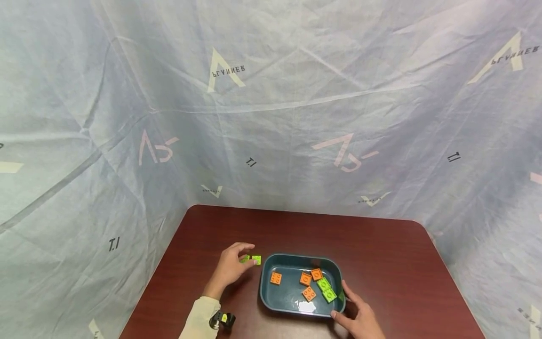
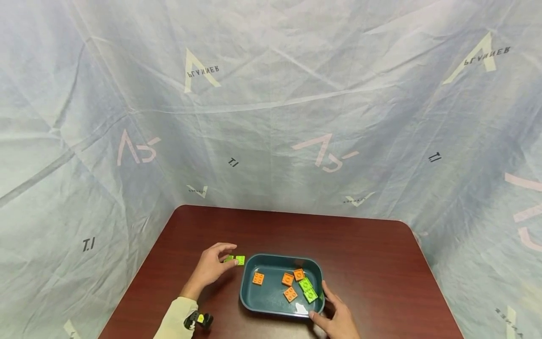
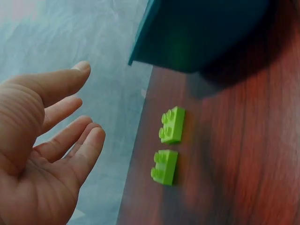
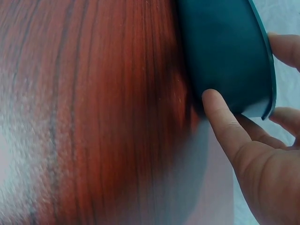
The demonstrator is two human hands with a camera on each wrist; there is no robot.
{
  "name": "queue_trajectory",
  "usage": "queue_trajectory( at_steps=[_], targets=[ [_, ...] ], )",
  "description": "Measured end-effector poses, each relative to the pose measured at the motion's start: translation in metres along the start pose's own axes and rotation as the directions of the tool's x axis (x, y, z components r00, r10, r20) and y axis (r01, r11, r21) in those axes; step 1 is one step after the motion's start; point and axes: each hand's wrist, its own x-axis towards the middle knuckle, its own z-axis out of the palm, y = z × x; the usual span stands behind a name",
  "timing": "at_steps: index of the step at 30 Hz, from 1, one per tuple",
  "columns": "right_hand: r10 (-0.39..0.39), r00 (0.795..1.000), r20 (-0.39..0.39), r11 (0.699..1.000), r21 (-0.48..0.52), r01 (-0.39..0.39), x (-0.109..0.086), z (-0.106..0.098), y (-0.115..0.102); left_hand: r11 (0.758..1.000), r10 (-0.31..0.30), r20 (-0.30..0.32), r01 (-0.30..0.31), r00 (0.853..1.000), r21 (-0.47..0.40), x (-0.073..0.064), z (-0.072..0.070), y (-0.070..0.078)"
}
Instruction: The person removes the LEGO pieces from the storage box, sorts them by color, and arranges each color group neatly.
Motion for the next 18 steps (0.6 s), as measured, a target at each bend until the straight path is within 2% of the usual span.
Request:
queue_trajectory(
  at_steps=[3, 10, 15, 18],
  targets=[
    [0.002, 1.000, -0.004, 1.000, -0.001, -0.002, 0.000, 0.000, 0.000, 1.000, 0.007, 0.021, -0.007, 1.000, -0.023, -0.001, 0.004, 0.007],
    [-0.007, 1.000, -0.030, 0.997, -0.073, 0.005, 0.001, -0.002, 0.001, 0.999, 0.030, 0.091, -0.027, 0.995, -0.040, -0.005, 0.014, 0.027],
    [-0.009, 1.000, -0.011, 0.999, -0.035, 0.009, 0.001, -0.001, 0.002, 0.997, 0.066, 0.103, -0.063, 0.992, -0.033, -0.005, 0.023, 0.036],
    [-0.015, 1.000, -0.012, 0.999, -0.028, 0.015, 0.001, -0.001, 0.003, 0.998, 0.061, 0.113, -0.061, 0.992, -0.006, -0.005, 0.029, 0.039]
  ],
)
